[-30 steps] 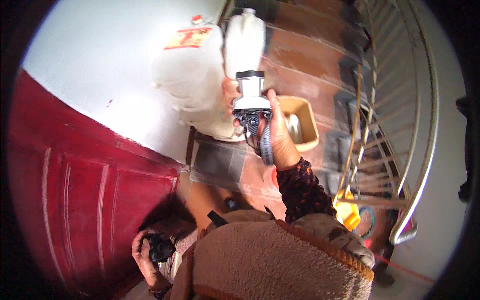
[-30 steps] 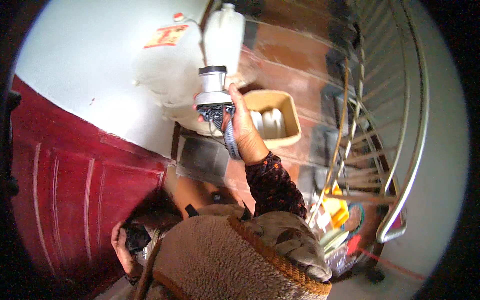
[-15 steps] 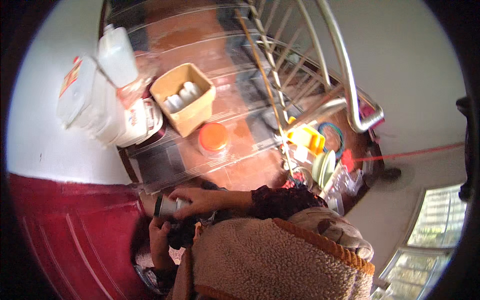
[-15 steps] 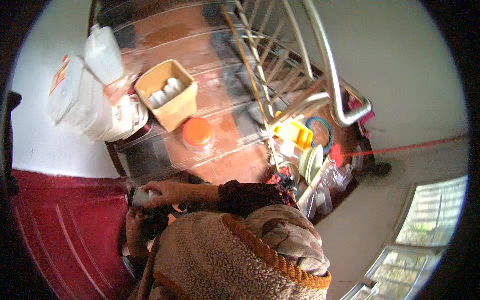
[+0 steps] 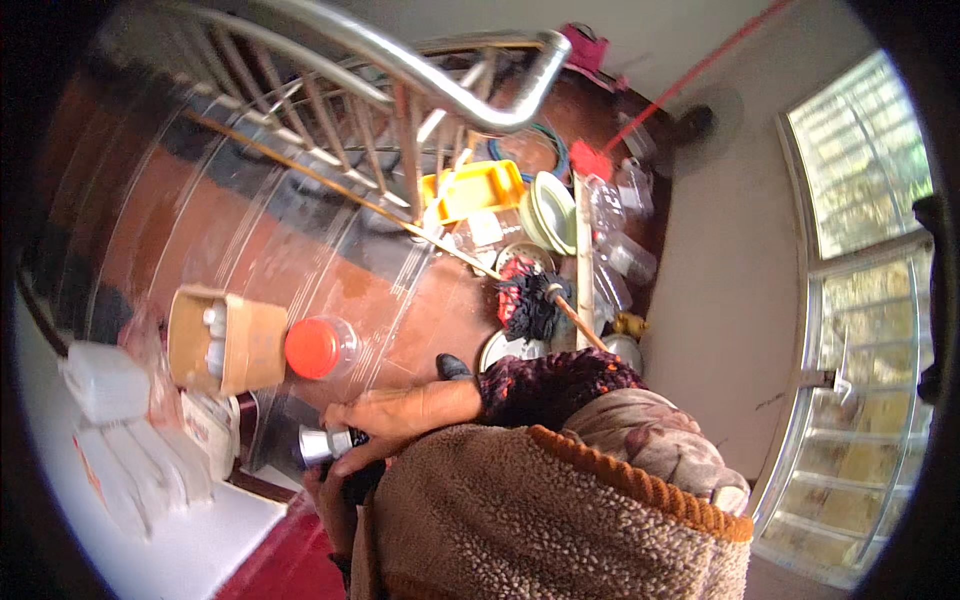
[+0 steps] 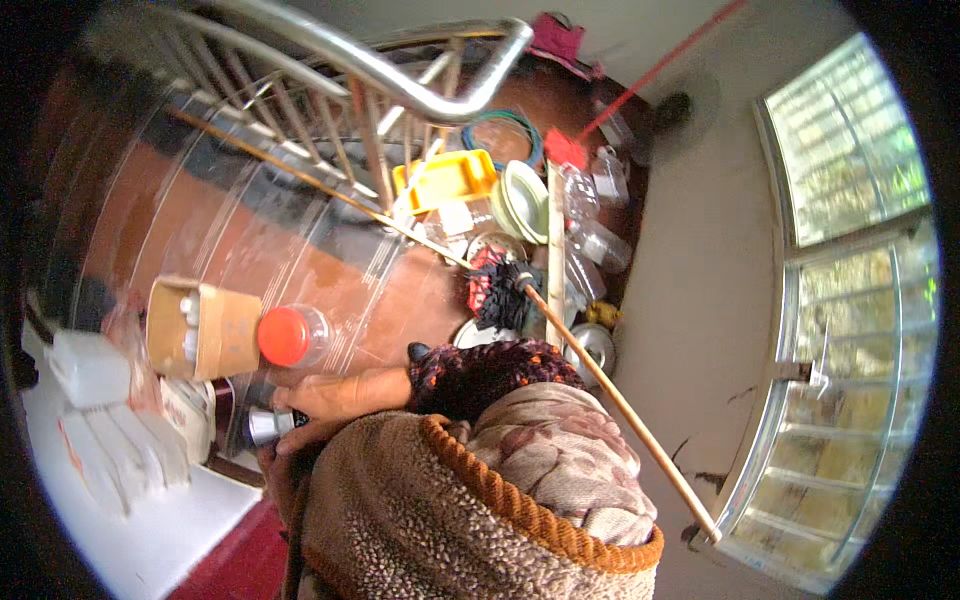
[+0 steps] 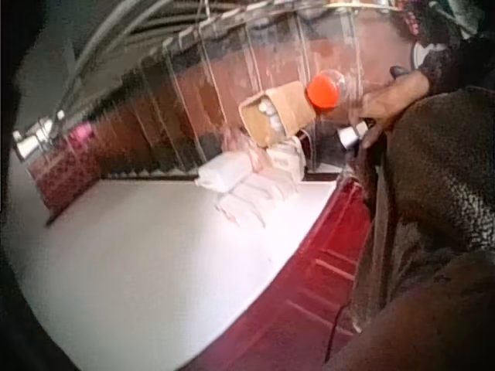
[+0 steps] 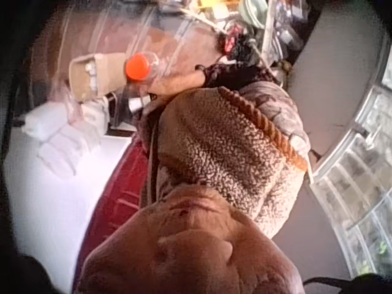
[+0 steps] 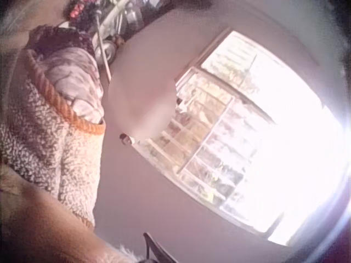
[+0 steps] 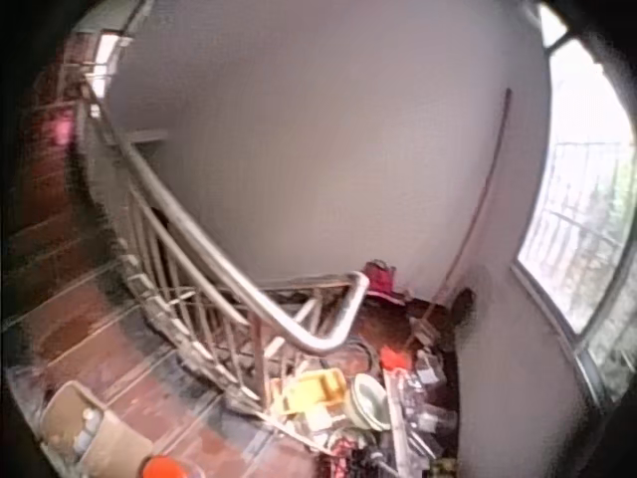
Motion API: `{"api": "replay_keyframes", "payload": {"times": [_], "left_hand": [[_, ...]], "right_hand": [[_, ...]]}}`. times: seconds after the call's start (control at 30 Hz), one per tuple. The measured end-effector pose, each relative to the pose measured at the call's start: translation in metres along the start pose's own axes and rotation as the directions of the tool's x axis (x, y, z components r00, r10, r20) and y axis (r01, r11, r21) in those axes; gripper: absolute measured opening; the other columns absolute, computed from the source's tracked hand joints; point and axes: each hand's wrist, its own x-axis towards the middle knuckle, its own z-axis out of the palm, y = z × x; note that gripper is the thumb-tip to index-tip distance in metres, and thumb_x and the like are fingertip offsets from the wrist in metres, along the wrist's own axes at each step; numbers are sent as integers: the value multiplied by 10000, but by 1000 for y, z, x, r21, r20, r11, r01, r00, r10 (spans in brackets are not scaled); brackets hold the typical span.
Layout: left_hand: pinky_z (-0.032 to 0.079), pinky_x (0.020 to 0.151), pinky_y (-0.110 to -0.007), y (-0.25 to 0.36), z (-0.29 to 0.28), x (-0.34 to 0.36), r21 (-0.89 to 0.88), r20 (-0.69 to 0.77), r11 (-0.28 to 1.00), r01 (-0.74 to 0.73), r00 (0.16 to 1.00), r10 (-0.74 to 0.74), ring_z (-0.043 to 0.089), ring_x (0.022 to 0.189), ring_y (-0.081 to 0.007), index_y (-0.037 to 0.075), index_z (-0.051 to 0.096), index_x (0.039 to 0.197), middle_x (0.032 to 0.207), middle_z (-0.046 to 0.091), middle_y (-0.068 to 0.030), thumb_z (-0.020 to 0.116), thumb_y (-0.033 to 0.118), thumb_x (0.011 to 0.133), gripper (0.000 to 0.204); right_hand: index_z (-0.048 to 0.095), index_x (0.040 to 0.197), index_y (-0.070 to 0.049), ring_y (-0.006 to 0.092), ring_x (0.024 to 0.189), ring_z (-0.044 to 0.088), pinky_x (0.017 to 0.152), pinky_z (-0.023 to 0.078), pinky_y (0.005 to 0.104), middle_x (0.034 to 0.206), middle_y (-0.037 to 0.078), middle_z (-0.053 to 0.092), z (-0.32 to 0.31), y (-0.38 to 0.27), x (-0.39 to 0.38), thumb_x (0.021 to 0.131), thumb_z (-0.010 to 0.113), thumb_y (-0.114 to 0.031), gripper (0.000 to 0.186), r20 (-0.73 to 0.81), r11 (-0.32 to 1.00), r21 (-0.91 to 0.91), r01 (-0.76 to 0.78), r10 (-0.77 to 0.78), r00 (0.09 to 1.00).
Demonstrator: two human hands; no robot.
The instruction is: The person wipes the exterior of several white plastic jerrycans with a dark cloth, then moves them around a cluttered stairwell landing. The person also wipes a patterned suitcase and places the jerrycans near the wall and a window.
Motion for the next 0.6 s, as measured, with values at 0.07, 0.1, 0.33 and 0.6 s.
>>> {"api": "replay_keyframes", "payload": {"times": [0.07,0.1,0.33,0.6], "left_hand": [[487,789,-299,18,49,30,476,156,862,-174,981,112,588,915,-160,-14,613,1105,1054,606,-69,596,127,909,242],[481,786,-282,24,70,45,391,205,918,-72,979,-10,588,900,-136,-12,622,1103,1023,622,-52,580,103,913,226],[473,841,-284,40,162,88,327,481,944,37,854,-200,599,965,-135,-21,589,1189,1079,642,-54,628,207,929,348],[535,788,-336,38,182,116,204,433,927,314,820,-373,647,878,-190,24,587,1149,1010,650,-68,738,287,837,435]], "right_hand": [[484,1215,10,384,893,667,747,533,425,892,238,655,-27,13,-20,773,781,-444,699,-130,996,74,49,-39,991],[469,1236,20,380,892,667,752,532,420,896,235,656,-38,19,-23,774,782,-431,718,-190,997,1,79,-77,979],[422,1305,9,395,919,666,773,528,444,973,246,660,-91,28,-68,771,717,-208,648,-407,997,34,-66,74,910],[331,1358,-3,447,903,636,790,518,475,943,269,636,-105,27,-72,738,681,-138,724,-394,995,-11,-100,88,915]]}}
